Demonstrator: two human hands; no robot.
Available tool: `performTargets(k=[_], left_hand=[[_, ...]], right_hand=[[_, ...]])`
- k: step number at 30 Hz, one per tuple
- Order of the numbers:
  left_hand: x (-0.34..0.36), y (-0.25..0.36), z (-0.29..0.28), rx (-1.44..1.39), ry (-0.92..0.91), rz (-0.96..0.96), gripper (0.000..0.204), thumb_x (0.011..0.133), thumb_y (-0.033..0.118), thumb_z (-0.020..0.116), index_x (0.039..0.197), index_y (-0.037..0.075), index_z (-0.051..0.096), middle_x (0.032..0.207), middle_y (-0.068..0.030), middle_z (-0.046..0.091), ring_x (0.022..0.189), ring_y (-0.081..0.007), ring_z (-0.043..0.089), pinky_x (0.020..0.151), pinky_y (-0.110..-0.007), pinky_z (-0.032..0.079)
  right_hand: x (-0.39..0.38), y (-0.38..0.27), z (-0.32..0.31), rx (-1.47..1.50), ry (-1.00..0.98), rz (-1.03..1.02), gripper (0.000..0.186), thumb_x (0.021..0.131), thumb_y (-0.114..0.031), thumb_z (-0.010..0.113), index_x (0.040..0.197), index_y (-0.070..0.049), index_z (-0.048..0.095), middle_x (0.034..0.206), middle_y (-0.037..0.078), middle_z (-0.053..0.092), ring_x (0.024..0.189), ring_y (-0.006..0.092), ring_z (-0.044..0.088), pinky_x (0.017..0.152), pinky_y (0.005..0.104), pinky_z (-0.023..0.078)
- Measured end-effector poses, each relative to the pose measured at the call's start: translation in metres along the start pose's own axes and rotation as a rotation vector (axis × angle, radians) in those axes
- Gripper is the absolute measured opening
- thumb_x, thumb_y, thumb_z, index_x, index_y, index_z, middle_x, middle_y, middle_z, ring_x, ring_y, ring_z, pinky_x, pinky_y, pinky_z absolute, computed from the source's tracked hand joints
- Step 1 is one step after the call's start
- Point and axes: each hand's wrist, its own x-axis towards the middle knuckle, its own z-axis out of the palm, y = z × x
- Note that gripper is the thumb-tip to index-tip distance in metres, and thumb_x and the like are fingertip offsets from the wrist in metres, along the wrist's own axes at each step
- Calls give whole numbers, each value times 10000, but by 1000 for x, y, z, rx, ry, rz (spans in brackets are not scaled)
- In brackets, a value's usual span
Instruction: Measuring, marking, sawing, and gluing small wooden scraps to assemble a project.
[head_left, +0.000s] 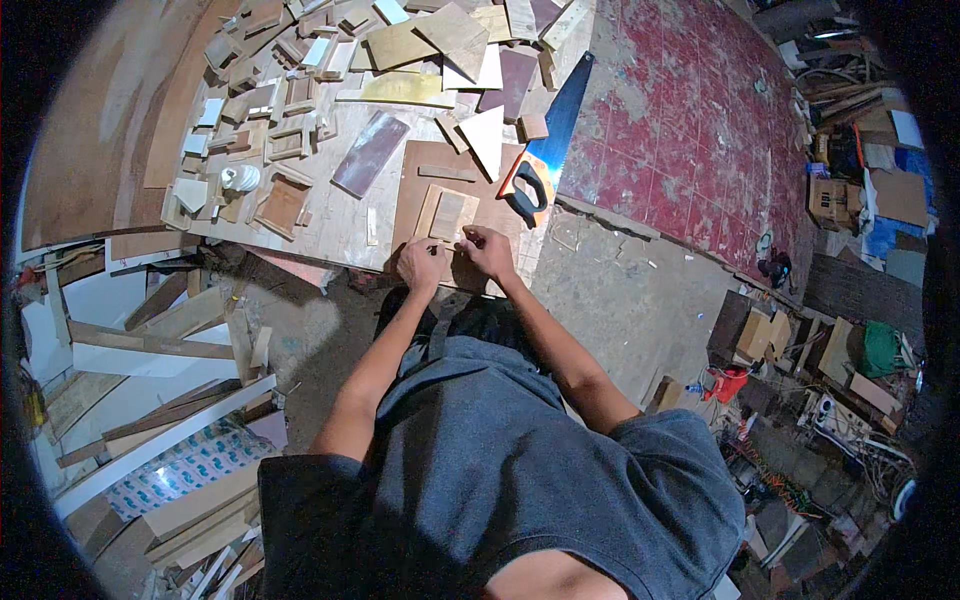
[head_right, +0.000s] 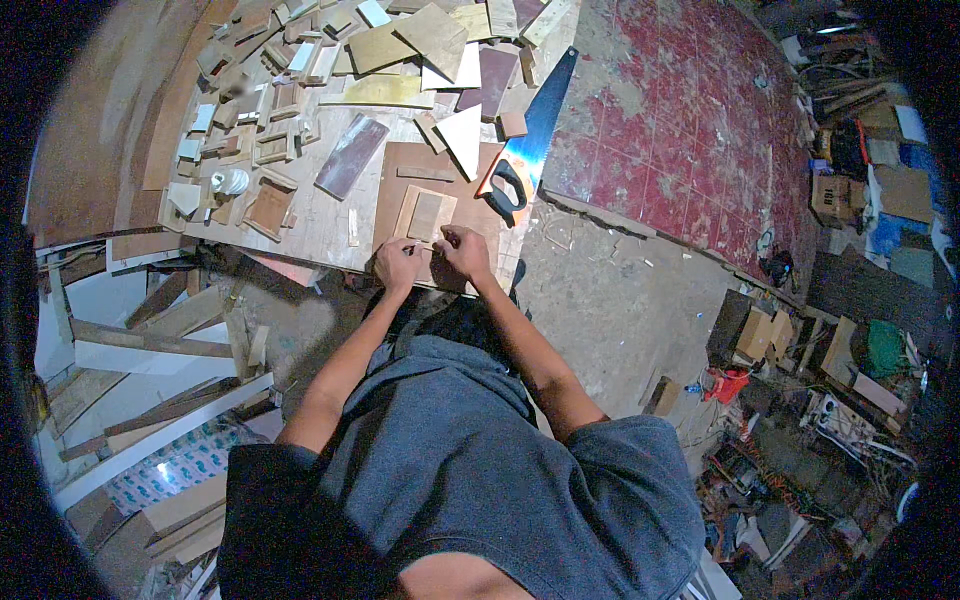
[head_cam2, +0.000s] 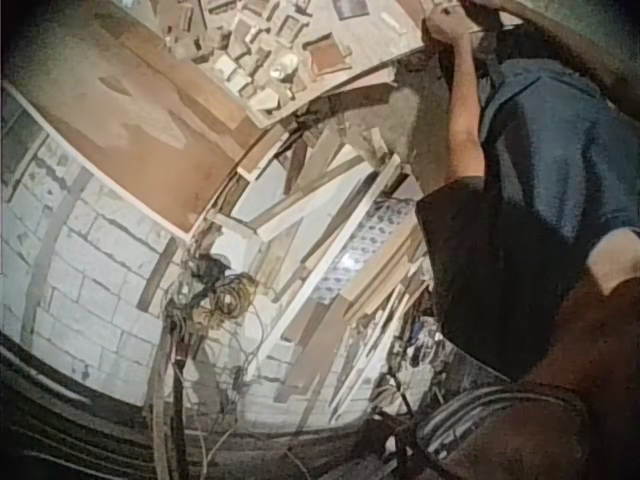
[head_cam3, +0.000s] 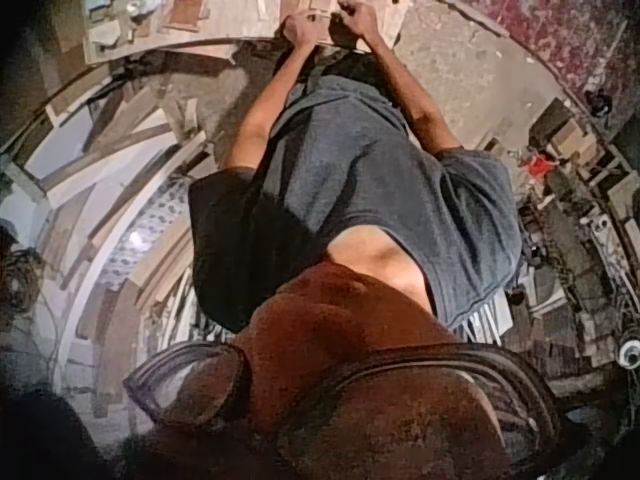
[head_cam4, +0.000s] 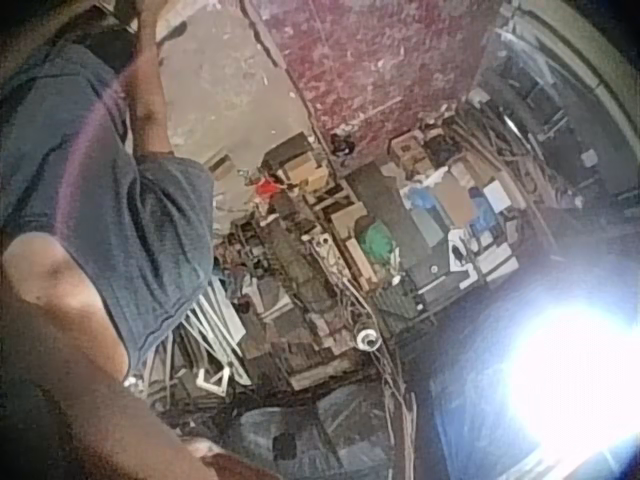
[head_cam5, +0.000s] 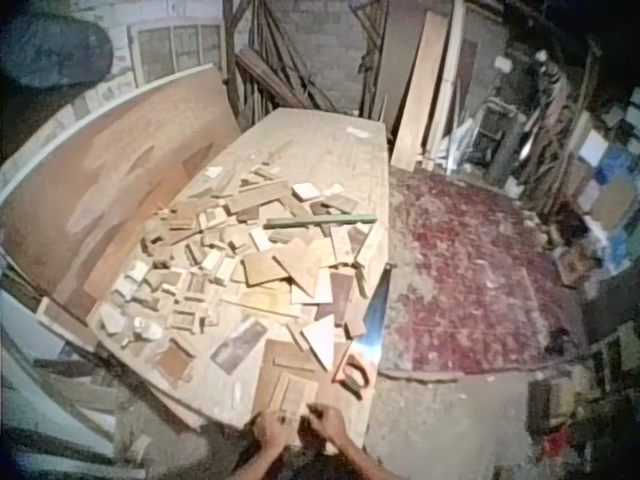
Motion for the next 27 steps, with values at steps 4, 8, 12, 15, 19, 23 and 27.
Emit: performTargets(k=[4, 8, 12, 15, 19, 23, 27], left_hand=[[-1, 3, -4, -21, 26, -7, 227, 708, 226, 824, 881, 92, 763, 901, -114, 690, 835, -330, 666, 729, -427, 519], [-10, 4, -23, -28, 15, 21, 316, 710, 247, 836, 965, 81, 749, 918, -124, 693, 829, -324, 672, 719, -418, 524], [-24, -46, -50, -185, 53, 126, 283, 760, 153, 779, 1031, 77, 740, 967, -158, 712, 871, -333, 687, 785, -409, 538], [-31, -70, -76, -246, 92, -5, 209, 780, 113, 761, 975, 38, 748, 899, -175, 722, 806, -316, 708, 747, -369, 548], [-21, -130, -88, -403, 253, -153, 161, 791, 82, 756, 942, 28, 759, 868, -145, 741, 784, -257, 726, 717, -336, 547], [11, -177, -71, -500, 236, -213, 161, 786, 77, 756, 942, 44, 764, 850, -128, 746, 775, -233, 724, 717, -330, 544], [35, -161, -60, -474, 163, -88, 123, 808, 65, 721, 919, 24, 754, 815, -139, 735, 735, -227, 705, 679, -331, 529]], right_hand=[[1, 1, 0, 17, 20, -33, 360, 803, -254, 751, 1107, -65, 720, 962, 176, 724, 847, 303, 715, 802, 385, 562], [-4, 10, -11, 29, 35, -53, 369, 822, -243, 735, 1137, -53, 708, 928, 171, 729, 820, 267, 716, 769, 359, 565], [-13, 14, -32, 33, 70, -44, 387, 826, -242, 736, 1159, -49, 703, 895, 147, 734, 798, 199, 707, 734, 326, 563], [-27, 39, -53, 30, 100, 20, 384, 806, -252, 760, 1128, -47, 719, 823, 123, 728, 735, 175, 691, 706, 318, 553], [-39, 37, -65, -13, -48, 64, 290, 818, -212, 755, 1042, -29, 740, 793, 123, 730, 695, 147, 685, 645, 293, 541], [-38, 15, -50, 57, -169, 9, 185, 857, -134, 733, 985, -1, 741, 788, 96, 729, 653, 133, 677, 581, 286, 528], [-35, -25, -21, 164, -205, 153, 152, 899, -69, 692, 994, 47, 722, 820, 96, 729, 679, 160, 706, 576, 288, 540]])
